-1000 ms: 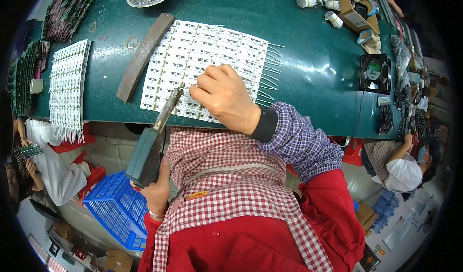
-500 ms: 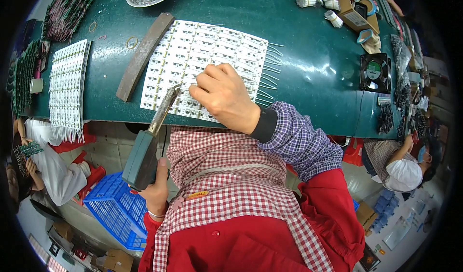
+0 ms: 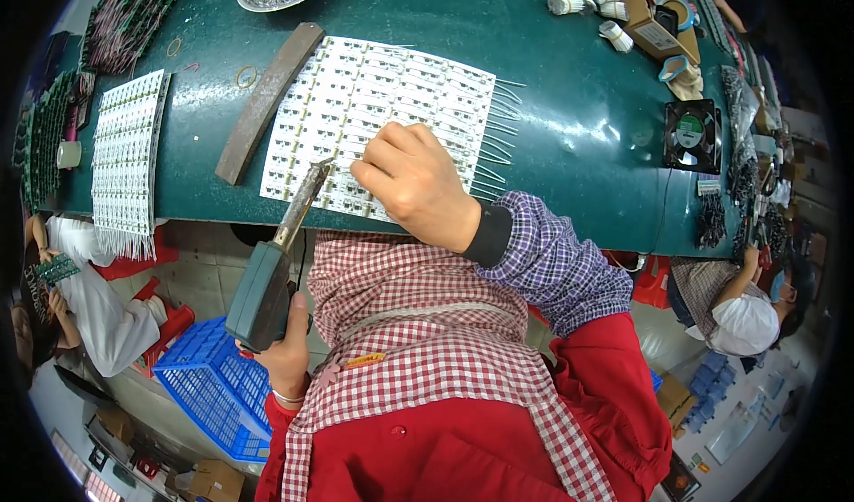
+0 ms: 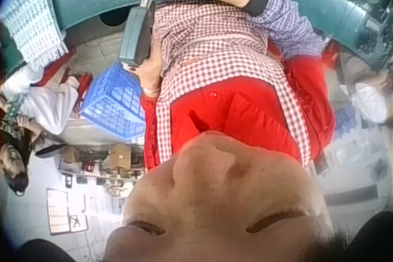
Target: The person assembles components onto an LED circuit board panel using a soldering gun and soldering wire.
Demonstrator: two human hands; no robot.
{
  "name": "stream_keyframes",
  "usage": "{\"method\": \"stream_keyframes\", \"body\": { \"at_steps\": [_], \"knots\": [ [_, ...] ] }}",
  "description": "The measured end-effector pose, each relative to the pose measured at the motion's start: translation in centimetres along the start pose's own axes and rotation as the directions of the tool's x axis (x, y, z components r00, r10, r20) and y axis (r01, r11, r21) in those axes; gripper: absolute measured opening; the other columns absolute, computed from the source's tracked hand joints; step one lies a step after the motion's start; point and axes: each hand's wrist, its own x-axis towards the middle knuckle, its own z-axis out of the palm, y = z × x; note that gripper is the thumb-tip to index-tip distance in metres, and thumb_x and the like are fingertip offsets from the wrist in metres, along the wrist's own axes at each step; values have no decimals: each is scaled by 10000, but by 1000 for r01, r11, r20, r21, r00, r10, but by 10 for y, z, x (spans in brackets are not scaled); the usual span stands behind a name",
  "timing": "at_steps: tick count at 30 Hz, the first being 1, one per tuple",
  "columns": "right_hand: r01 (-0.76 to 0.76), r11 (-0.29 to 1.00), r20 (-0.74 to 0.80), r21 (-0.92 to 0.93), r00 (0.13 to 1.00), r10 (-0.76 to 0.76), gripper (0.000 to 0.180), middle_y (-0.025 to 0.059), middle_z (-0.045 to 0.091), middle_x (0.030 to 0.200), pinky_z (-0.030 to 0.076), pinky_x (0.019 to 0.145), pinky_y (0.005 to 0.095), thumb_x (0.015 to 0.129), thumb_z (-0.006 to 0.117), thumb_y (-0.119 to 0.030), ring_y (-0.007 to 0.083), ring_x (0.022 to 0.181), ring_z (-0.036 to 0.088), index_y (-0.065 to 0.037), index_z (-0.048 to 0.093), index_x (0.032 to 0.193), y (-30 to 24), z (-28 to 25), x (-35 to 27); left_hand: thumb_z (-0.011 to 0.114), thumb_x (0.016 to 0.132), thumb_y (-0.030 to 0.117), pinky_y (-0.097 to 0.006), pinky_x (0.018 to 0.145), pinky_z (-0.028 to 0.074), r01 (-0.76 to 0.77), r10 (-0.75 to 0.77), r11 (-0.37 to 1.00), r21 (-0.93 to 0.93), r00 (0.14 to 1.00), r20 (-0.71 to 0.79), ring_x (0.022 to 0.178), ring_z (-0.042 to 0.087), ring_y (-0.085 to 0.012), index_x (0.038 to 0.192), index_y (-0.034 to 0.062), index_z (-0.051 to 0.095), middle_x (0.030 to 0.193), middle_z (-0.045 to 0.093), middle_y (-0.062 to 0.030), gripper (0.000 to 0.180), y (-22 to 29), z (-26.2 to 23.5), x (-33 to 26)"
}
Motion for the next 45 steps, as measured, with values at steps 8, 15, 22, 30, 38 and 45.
{"method": "stream_keyframes", "body": {
  "at_steps": [8, 15, 22, 30, 38, 45],
  "knots": [
    [17, 1000, 39, 21, 999, -18, 240, 36, 573, 807, 430, 699, 353, 688, 701, -23, 224, 807, 568, -48, 682, 926, 0, -2, 1, 723, 770, -28, -323, 628, 537, -34, 33, 999, 20, 999, 37, 710, 697, -278, 981, -73, 683, 882, 689, -170, 219, 1, -1, 1],
    [23, 999, 40, 26, 999, -25, 234, 44, 571, 816, 422, 699, 356, 695, 687, -28, 229, 805, 560, -41, 679, 929, 0, 0, -1, 707, 766, -52, -319, 604, 518, -85, 83, 996, 31, 996, 42, 683, 669, -265, 959, -75, 675, 860, 669, -158, 197, 4, 1, 4],
    [22, 999, 46, 27, 999, -23, 228, 46, 564, 811, 414, 694, 357, 709, 671, -24, 229, 797, 552, -40, 671, 936, 0, 0, 0, 713, 765, -45, -319, 595, 516, -76, 70, 994, 83, 995, 66, 685, 671, -264, 962, -70, 680, 860, 675, -157, 201, 0, 0, -3],
    [19, 1000, 42, 14, 999, -20, 226, 47, 569, 813, 414, 674, 357, 703, 682, -16, 229, 786, 551, -47, 670, 927, 0, 2, 0, 759, 836, 38, -289, 743, 528, 68, -66, 997, -27, 997, 46, 871, 670, -175, 1150, -55, 662, 1037, 704, -123, 341, -10, -4, -16],
    [1, 999, 16, 48, 1000, -2, 237, 48, 563, 790, 410, 653, 361, 686, 732, 2, 231, 757, 552, -45, 680, 913, -7, 2, -2, 758, 793, 21, -310, 689, 533, 28, -29, 1000, 10, 999, 14, 776, 684, -221, 1035, -60, 685, 932, 705, -141, 265, 0, -4, -11],
    [-14, 999, 22, 40, 1000, 13, 200, 50, 552, 773, 409, 640, 356, 702, 742, 6, 227, 739, 548, -35, 676, 886, -7, 2, -2, 731, 761, -27, -335, 664, 544, -30, 29, 999, 32, 999, 30, 732, 693, -305, 975, -72, 679, 892, 687, -180, 225, 0, -2, -10]
  ]
}}
